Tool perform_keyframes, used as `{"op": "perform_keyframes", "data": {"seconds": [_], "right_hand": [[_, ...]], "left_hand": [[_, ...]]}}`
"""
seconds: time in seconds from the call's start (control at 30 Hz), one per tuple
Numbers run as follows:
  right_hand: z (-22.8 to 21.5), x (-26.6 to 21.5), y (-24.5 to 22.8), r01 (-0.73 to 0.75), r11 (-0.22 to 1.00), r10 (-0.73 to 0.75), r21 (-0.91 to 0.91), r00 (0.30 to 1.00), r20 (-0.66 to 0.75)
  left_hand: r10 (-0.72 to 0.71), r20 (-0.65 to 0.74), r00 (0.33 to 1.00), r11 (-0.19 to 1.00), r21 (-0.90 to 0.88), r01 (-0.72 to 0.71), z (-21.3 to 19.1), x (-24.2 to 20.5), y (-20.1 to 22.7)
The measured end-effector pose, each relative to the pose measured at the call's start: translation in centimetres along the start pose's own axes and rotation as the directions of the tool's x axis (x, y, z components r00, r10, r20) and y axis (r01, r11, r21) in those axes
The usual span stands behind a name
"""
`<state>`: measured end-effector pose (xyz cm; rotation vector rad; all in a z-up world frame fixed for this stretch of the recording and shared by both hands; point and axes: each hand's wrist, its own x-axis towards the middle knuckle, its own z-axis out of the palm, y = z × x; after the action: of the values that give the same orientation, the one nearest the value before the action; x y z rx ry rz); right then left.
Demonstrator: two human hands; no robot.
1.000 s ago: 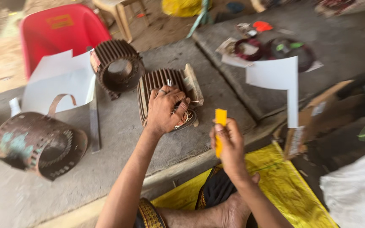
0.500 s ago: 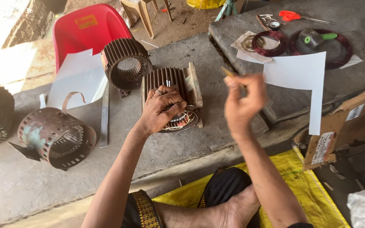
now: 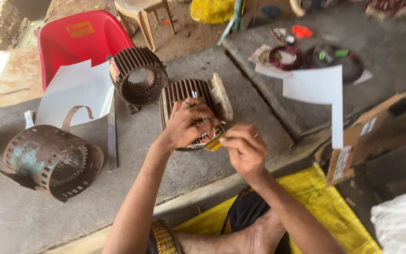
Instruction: The person sits on the floor and uses a yellow plastic tool to scrape and clean the ends of wires protruding from a motor stator. They repeatedly scrape the wire ends and then use their fingers to twist and bundle the wires together.
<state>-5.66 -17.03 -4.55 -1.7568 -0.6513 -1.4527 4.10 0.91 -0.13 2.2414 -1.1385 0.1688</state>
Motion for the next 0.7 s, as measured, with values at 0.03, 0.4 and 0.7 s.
{"op": "perform_keyframes", "data": {"seconds": [0.03, 0.4, 0.7], "right_hand": [[0.5, 0.4, 0.9, -0.002, 0.999, 0.003, -0.032, 1.000, 0.016], [-0.2, 0.5, 2.6, 0.008, 0.984, 0.006, -0.180, 0.997, 0.077], [-0.7, 2.6, -1.3, -0.067, 0.989, 0.082, -0.132, 0.990, 0.113]], "left_hand": [[0.007, -0.017, 1.000, 1.000, -0.010, -0.007, -0.2, 0.3, -0.1], [0.078, -0.051, 0.996, 0.997, 0.027, -0.077, 0.3, 0.2, 0.0], [0.067, -0.033, 0.997, 0.998, 0.007, -0.067, 0.0, 0.1, 0.2]]}}
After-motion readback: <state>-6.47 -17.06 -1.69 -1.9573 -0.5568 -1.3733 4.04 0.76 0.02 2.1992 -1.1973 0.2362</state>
